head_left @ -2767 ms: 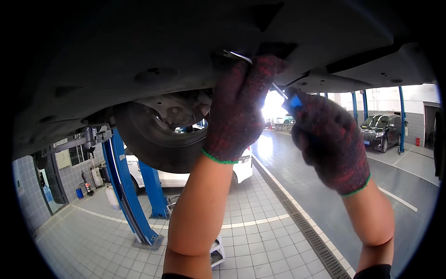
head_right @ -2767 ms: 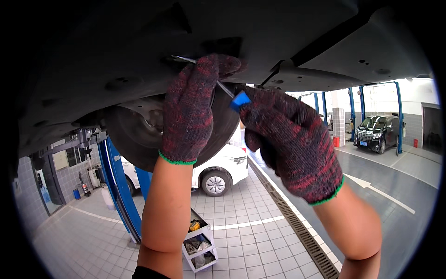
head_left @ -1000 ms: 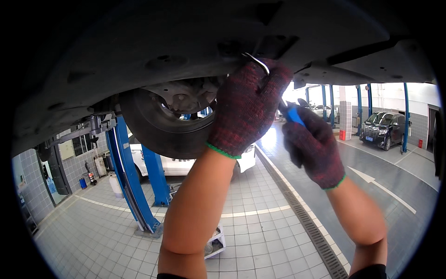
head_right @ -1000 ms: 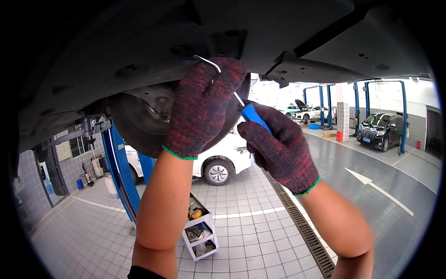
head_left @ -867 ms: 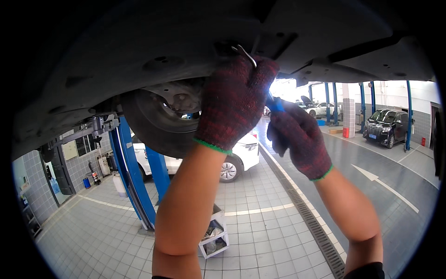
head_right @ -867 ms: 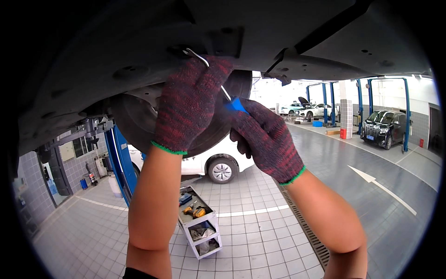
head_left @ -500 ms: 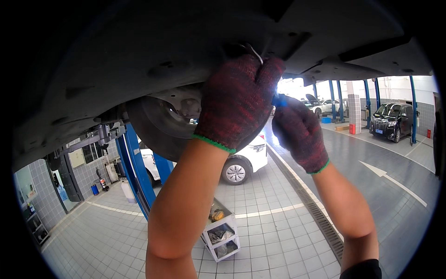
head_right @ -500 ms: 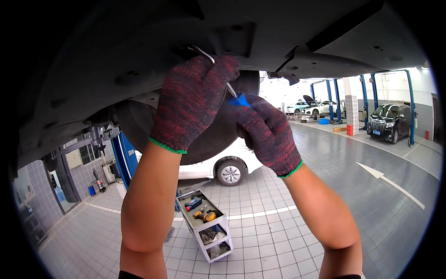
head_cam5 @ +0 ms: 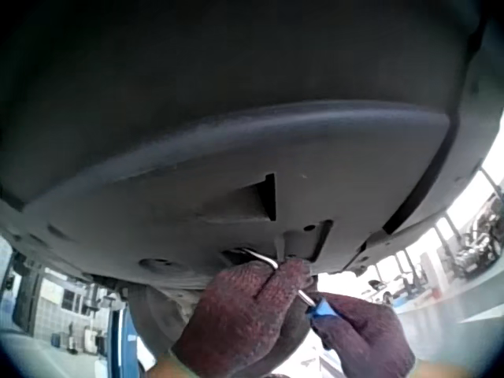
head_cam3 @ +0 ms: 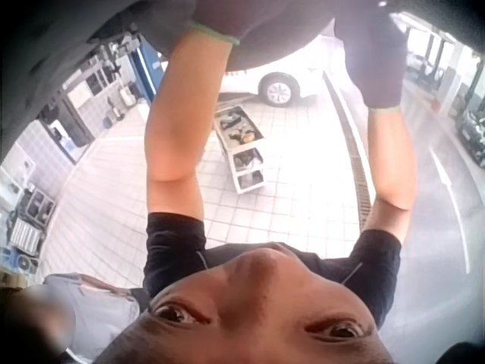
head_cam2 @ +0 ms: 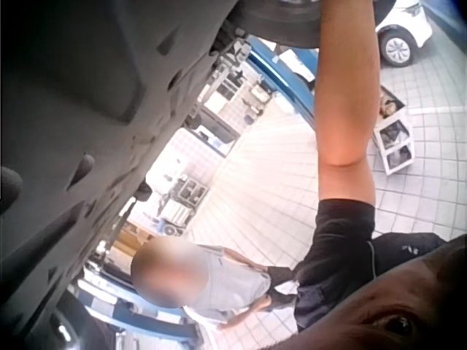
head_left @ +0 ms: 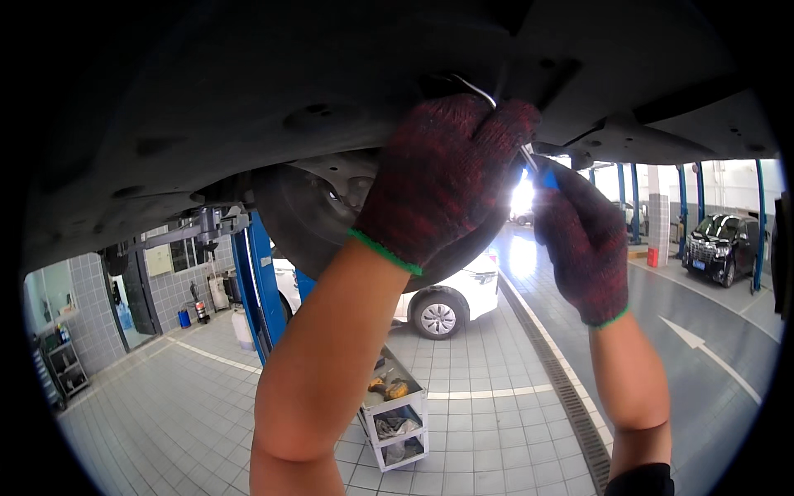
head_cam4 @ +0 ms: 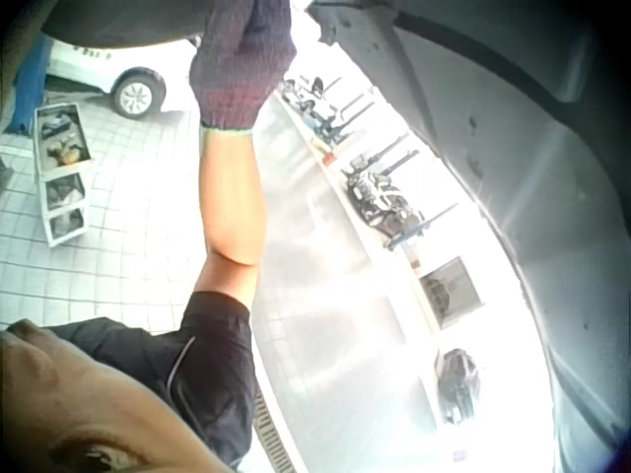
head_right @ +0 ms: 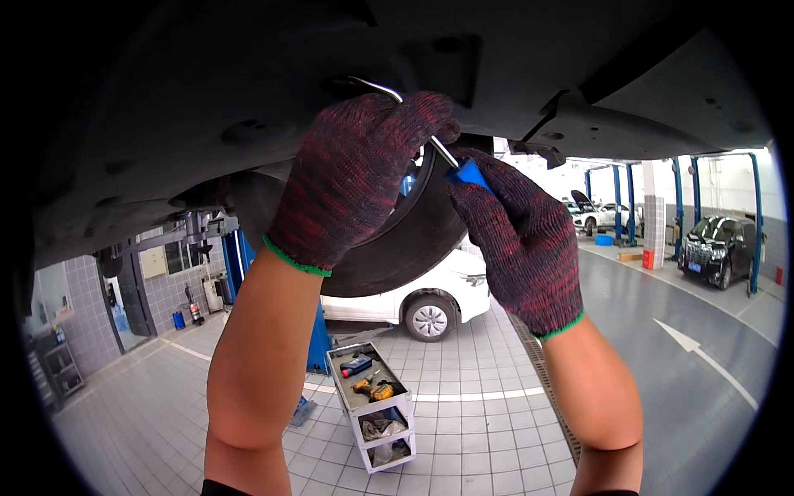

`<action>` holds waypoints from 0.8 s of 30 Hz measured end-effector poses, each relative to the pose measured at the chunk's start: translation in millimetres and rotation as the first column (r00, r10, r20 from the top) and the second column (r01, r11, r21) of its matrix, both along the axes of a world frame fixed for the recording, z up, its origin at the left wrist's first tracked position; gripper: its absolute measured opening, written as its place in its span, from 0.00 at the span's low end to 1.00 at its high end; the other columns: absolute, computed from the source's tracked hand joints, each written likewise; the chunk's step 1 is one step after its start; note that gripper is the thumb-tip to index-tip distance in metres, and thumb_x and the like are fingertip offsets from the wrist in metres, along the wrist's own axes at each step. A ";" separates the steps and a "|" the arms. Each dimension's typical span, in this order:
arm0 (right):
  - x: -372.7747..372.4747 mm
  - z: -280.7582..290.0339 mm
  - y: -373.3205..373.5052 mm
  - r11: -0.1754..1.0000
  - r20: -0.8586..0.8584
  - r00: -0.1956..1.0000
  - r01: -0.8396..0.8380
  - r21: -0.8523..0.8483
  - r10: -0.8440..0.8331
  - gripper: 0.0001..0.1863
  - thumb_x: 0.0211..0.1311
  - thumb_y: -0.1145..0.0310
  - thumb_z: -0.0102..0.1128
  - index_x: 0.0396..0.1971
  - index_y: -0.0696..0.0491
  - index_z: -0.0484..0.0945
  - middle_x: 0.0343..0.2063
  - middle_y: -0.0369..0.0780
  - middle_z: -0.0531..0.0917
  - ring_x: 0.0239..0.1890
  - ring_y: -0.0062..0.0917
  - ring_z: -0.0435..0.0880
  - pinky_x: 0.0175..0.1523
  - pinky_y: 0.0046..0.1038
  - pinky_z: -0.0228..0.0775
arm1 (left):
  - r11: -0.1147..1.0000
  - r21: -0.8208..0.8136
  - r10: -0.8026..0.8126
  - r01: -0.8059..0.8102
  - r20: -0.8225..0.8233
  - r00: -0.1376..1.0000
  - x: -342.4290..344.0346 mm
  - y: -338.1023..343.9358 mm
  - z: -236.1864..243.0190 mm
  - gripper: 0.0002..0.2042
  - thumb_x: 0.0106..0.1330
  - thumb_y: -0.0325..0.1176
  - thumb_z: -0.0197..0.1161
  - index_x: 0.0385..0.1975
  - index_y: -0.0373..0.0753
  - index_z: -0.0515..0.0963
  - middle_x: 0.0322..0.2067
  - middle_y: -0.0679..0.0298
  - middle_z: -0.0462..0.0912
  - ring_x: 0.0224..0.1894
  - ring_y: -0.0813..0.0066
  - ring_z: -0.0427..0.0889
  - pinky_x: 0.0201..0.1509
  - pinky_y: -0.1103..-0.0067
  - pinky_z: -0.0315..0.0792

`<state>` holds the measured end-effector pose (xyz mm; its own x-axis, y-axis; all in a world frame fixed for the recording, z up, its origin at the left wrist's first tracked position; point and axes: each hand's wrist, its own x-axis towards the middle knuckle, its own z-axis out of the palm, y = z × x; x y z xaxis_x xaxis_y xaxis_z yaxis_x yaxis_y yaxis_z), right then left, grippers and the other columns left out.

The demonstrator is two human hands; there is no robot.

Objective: The person uses a yellow power drill to remove fasteners from the underside of a white car elevated on a lift. They then switch to a blue-handled wrench to manually tighten bolts on the vehicle's undercarriage. The person moves between the car and a nearby tool cart to retrieve and return tools.

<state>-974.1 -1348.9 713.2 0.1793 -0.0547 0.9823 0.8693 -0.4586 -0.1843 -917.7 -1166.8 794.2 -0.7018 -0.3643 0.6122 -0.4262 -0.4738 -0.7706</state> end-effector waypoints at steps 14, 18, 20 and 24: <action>-29.4 6.5 -2.7 0.967 0.103 0.971 0.227 -0.114 -0.215 0.18 0.71 0.61 0.62 0.53 0.56 0.83 0.29 0.42 0.88 0.27 0.19 0.84 0.36 0.25 0.78 | 0.999 -0.012 -0.031 0.030 -0.103 0.994 -10.3 -4.9 -6.9 0.14 0.58 0.31 0.65 0.45 0.42 0.80 0.28 0.57 0.81 0.33 0.54 0.83 0.34 0.64 0.77; -44.6 8.9 -3.2 0.971 -0.051 0.981 0.178 -0.159 -0.188 0.19 0.71 0.60 0.62 0.55 0.56 0.82 0.31 0.42 0.88 0.28 0.19 0.84 0.38 0.25 0.78 | 1.000 -0.009 -0.014 0.014 -0.097 0.995 -8.2 -2.8 -5.9 0.14 0.58 0.30 0.64 0.45 0.42 0.79 0.30 0.56 0.80 0.36 0.53 0.82 0.36 0.62 0.76; -43.0 7.7 -3.5 0.980 -0.068 0.985 0.147 -0.131 -0.157 0.20 0.71 0.60 0.61 0.55 0.56 0.81 0.31 0.42 0.88 0.29 0.19 0.84 0.38 0.25 0.77 | 1.000 0.004 -0.025 0.025 -0.134 0.991 -8.4 -4.4 -6.4 0.14 0.58 0.30 0.63 0.45 0.43 0.78 0.32 0.55 0.80 0.37 0.53 0.82 0.37 0.62 0.76; -30.2 1.6 0.7 0.990 -0.115 0.986 0.109 -0.084 -0.118 0.20 0.73 0.61 0.58 0.57 0.57 0.80 0.30 0.42 0.87 0.29 0.20 0.83 0.37 0.25 0.77 | 0.998 0.034 -0.051 0.059 -0.183 0.982 -7.7 -5.4 -7.6 0.14 0.58 0.28 0.62 0.45 0.43 0.77 0.34 0.54 0.80 0.38 0.52 0.81 0.40 0.62 0.77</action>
<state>-1004.3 -1348.2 714.8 0.2927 -0.0063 0.9562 0.7846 -0.5699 -0.2439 -925.4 -1172.2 786.6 -0.5996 -0.3542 0.7176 -0.5856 -0.4171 -0.6951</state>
